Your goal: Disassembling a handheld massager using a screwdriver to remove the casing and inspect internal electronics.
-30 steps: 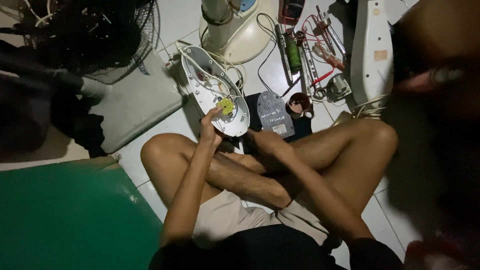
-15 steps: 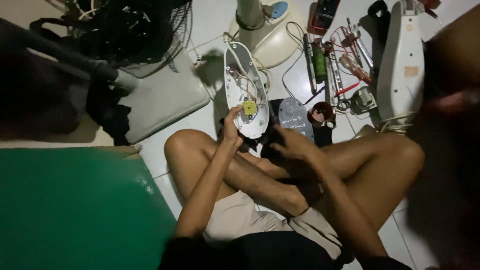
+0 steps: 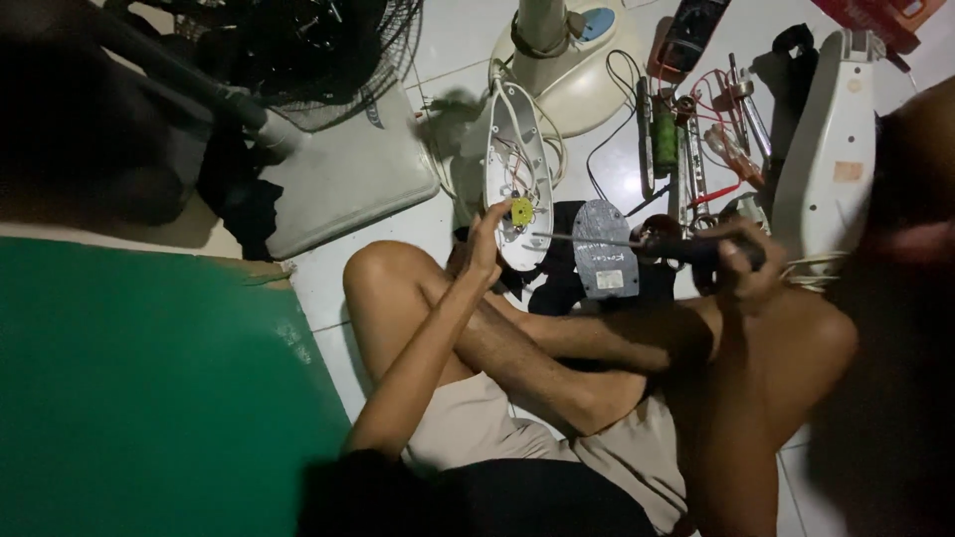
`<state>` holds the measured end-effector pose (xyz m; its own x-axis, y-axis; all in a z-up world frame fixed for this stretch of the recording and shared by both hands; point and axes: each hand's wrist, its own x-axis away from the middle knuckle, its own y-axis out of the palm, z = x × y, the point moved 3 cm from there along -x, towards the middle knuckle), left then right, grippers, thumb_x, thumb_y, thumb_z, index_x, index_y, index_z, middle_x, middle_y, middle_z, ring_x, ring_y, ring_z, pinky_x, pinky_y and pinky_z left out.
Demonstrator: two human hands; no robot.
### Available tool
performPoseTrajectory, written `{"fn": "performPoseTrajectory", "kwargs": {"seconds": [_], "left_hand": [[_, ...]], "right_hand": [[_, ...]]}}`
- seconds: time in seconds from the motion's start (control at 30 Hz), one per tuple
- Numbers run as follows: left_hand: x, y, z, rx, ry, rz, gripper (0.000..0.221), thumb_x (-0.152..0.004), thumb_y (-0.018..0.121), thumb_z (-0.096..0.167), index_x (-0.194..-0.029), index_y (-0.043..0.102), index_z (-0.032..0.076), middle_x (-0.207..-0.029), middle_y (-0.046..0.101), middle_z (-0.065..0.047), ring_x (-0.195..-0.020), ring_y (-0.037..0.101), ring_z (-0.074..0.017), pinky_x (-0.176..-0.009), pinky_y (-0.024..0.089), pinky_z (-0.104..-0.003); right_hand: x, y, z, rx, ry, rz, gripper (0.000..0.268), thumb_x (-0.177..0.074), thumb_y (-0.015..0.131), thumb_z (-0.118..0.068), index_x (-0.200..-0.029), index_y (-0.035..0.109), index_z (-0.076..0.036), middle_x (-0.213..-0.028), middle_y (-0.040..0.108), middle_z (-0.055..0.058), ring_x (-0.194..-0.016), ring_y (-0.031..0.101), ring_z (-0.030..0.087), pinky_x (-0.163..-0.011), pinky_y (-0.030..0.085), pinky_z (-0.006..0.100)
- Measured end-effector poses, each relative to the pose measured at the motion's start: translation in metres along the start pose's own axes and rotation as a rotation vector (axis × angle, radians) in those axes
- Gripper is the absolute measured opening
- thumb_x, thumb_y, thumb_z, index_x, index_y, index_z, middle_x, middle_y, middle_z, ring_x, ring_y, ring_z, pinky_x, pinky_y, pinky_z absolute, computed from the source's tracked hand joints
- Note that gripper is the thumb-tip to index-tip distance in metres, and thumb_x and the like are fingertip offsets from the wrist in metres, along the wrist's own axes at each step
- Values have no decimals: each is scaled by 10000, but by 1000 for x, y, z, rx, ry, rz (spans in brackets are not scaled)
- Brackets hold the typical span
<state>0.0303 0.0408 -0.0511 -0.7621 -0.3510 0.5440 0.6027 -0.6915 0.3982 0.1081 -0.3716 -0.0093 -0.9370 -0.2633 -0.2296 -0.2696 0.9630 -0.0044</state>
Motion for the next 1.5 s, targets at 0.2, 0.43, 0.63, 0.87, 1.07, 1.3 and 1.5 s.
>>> {"fn": "performPoseTrajectory", "kwargs": {"seconds": [0.2, 0.43, 0.63, 0.87, 1.07, 1.3, 1.5], "left_hand": [[-18, 1, -11, 94, 51, 21, 553, -953, 970, 308, -1323, 698, 0, -1093, 723, -173, -960, 817, -327, -790, 751, -492], [-29, -10, -22, 91, 51, 27, 577, -940, 991, 323, -1356, 704, 44, -1129, 717, -157, -982, 801, -298, -767, 752, -490], [-26, -13, -27, 59, 38, 18, 612, -967, 972, 356, -1418, 690, 54, -1186, 684, -131, -1061, 797, -294, -787, 762, -469], [-21, -4, -19, 8, 74, 19, 567, -958, 953, 354, -1396, 728, 73, -1186, 710, -123, -1032, 778, -250, -786, 750, -423], [-20, -3, -18, 23, 82, 18, 587, -939, 974, 349, -1382, 733, 49, -1160, 691, -143, -999, 764, -270, -773, 729, -438], [-12, 1, -12, 31, 90, 26, 559, -928, 970, 321, -1359, 743, 46, -1185, 716, -129, -1046, 765, -250, -812, 722, -422], [-9, 4, -14, -15, 89, 12, 664, -947, 970, 363, -1487, 716, 71, -1300, 704, -162, -1176, 733, -275, -915, 716, -477]], "right_hand": [[-3, 32, -2, 306, -12, 59, 448, -985, 742, -543, -1072, 891, -129, -867, 765, 122, -669, 510, 158, -636, 417, 326], [-5, 33, -4, 145, 21, 95, 501, -1003, 739, -511, -1100, 849, -32, -655, 627, 85, -472, 527, 116, -426, 403, 269], [-4, 38, -15, 241, -83, 139, 533, -988, 774, -579, -1042, 866, -57, -780, 689, 134, -652, 458, 117, -570, 359, 325], [-4, 38, -14, 211, -78, 150, 517, -967, 769, -557, -1030, 866, -53, -798, 726, 122, -669, 441, 92, -602, 342, 313], [-3, 51, -30, 203, -112, 168, 423, -1000, 801, -477, -1006, 866, -59, -753, 685, 116, -657, 445, 106, -591, 354, 313], [-8, 47, -26, 134, -81, 166, 470, -969, 793, -499, -1012, 853, -35, -708, 624, 80, -643, 402, 67, -575, 327, 275], [-7, 30, -11, 254, -107, 34, 480, -1042, 764, -504, -1076, 870, -37, -869, 770, 158, -685, 530, 138, -647, 413, 334]]}}
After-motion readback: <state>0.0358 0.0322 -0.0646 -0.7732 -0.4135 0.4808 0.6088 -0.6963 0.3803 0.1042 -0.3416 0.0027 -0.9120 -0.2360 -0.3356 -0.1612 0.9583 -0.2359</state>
